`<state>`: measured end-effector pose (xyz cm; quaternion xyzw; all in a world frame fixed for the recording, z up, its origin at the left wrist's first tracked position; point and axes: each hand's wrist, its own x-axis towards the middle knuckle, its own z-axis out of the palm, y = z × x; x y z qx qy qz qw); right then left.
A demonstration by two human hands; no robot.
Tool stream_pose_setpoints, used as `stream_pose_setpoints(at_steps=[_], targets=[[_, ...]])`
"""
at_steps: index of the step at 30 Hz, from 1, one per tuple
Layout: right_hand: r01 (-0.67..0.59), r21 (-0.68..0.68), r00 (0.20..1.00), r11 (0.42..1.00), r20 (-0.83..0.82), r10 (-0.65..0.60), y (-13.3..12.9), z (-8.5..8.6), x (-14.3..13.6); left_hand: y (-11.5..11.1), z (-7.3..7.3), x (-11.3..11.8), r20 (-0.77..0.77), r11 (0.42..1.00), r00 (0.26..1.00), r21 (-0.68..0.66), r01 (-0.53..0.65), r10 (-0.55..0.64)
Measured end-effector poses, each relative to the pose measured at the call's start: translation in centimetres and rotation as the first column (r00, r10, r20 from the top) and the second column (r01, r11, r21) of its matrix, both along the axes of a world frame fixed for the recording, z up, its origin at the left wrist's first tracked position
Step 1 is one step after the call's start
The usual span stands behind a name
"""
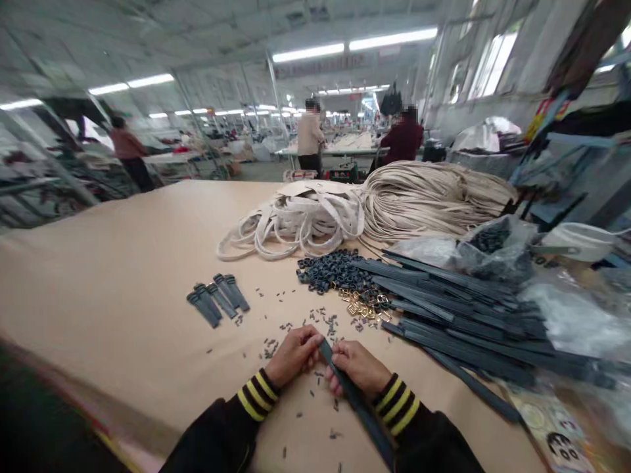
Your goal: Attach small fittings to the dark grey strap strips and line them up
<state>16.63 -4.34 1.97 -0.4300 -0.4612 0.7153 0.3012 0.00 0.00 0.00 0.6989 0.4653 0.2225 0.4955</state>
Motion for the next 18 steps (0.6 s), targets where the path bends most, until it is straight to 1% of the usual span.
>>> stream_pose_setpoints(at_steps=[1, 3, 5, 6, 9, 11, 12, 13, 15, 17, 18], targets=[[0.030, 0.010, 1.000, 0.999, 0.005, -0.030, 0.1, -0.1, -0.1, 1.0, 0.3, 0.0, -0.056, 0.988, 0.997, 0.146, -0.042, 0.051], [0.084, 0.027, 0.996, 0.996, 0.004, -0.084, 0.3, -0.3, -0.2, 2.9, 0.8, 0.1, -0.124, 0.924, 0.982, 0.373, -0.086, 0.141], [0.130, 0.035, 0.992, 0.991, -0.010, -0.129, 0.5, -0.5, -0.3, 5.0, 1.2, 0.5, -0.149, 0.854, 0.968, 0.511, -0.099, 0.201], [0.148, 0.036, 0.989, 0.988, -0.022, -0.147, 0.5, -0.6, -0.2, 6.0, 1.4, 0.7, -0.151, 0.837, 0.966, 0.539, -0.097, 0.210], [0.179, 0.034, 0.983, 0.983, -0.053, -0.177, 0.7, -0.8, -0.1, 8.7, 1.7, 1.6, -0.154, 0.832, 0.968, 0.549, -0.083, 0.197], [0.196, 0.044, 0.979, 0.980, -0.068, -0.193, 0.8, -0.9, 0.1, 9.8, 1.7, 2.0, -0.150, 0.843, 0.970, 0.532, -0.082, 0.189], [0.208, 0.054, 0.976, 0.977, -0.072, -0.204, 0.9, -0.9, 0.2, 10.0, 1.7, 2.0, -0.145, 0.851, 0.972, 0.518, -0.086, 0.186], [0.220, 0.067, 0.974, 0.973, -0.070, -0.215, 1.0, -0.8, 0.4, 9.8, 1.8, 2.0, -0.137, 0.862, 0.974, 0.499, -0.091, 0.182], [0.252, 0.112, 0.968, 0.961, -0.025, -0.251, 1.1, -0.5, 0.6, 8.8, 1.8, 1.9, -0.120, 0.892, 0.979, 0.441, -0.096, 0.165], [0.278, 0.221, 0.949, 0.935, 0.089, -0.304, 1.1, 0.0, 0.8, 6.8, 1.9, 1.5, -0.106, 0.929, 0.986, 0.360, -0.082, 0.129], [0.281, 0.303, 0.927, 0.911, 0.160, -0.339, 1.1, 0.2, 0.8, 5.6, 1.9, 1.4, -0.061, 0.953, 0.993, 0.290, -0.081, 0.103]])
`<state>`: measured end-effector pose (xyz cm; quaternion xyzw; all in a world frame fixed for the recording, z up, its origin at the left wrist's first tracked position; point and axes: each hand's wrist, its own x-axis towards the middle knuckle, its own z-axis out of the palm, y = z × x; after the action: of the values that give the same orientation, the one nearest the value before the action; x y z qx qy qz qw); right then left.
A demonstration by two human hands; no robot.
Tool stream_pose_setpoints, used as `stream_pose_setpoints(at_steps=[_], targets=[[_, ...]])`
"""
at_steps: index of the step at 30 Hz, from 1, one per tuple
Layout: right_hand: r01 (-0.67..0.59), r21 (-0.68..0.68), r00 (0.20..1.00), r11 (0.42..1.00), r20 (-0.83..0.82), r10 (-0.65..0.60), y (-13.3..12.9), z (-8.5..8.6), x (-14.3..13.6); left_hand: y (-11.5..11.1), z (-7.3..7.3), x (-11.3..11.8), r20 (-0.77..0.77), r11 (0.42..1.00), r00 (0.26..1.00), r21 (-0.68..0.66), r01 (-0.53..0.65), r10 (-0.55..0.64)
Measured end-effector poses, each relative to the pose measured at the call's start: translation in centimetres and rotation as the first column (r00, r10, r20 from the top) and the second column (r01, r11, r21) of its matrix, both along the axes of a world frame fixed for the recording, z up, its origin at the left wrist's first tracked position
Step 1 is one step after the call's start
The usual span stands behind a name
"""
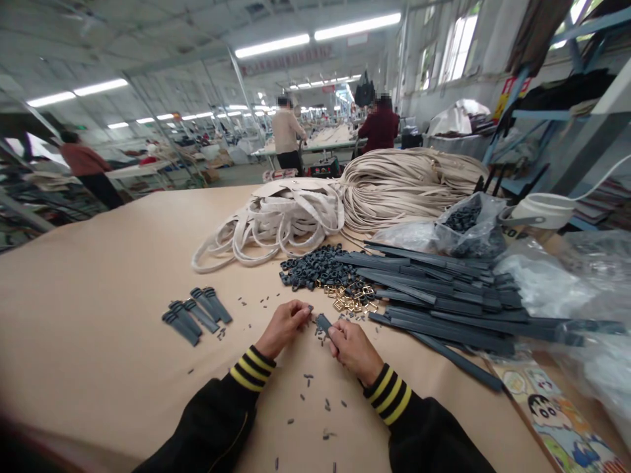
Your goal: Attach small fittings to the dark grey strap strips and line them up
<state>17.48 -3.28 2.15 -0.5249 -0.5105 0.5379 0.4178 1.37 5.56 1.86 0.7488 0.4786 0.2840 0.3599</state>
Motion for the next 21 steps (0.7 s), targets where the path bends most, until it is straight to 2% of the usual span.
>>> stream_pose_setpoints(at_steps=[2, 4, 6, 10, 18, 21], targets=[[0.033, 0.131, 0.982, 0.991, 0.179, -0.056, -0.1, 0.4, -0.1, -2.4, -0.1, -0.2, 0.212, 0.984, 0.977, -0.173, 0.041, -0.004], [0.015, 0.208, 0.955, 0.978, 0.287, -0.076, -0.3, 0.6, -0.3, -4.3, -0.2, -0.2, 0.447, 0.942, 0.891, -0.325, 0.083, 0.076], [-0.019, 0.221, 0.937, 0.975, 0.344, -0.060, -0.5, 0.7, -0.5, -5.4, -0.3, 0.0, 0.557, 0.913, 0.813, -0.399, 0.084, 0.168], [-0.120, 0.232, 0.894, 0.965, 0.448, 0.003, -0.5, 0.9, -0.3, -6.1, -0.3, 0.3, 0.587, 0.908, 0.782, -0.414, 0.068, 0.209], [-0.359, 0.146, 0.775, 0.922, 0.598, 0.207, -0.6, 1.2, 1.5, -6.8, -0.6, 0.1, 0.532, 0.914, 0.846, -0.362, 0.181, 0.043], [-0.413, 0.126, 0.744, 0.902, 0.618, 0.255, -0.6, 1.2, 1.7, -6.9, -0.5, 0.0, 0.497, 0.917, 0.867, -0.344, 0.201, -0.003]])
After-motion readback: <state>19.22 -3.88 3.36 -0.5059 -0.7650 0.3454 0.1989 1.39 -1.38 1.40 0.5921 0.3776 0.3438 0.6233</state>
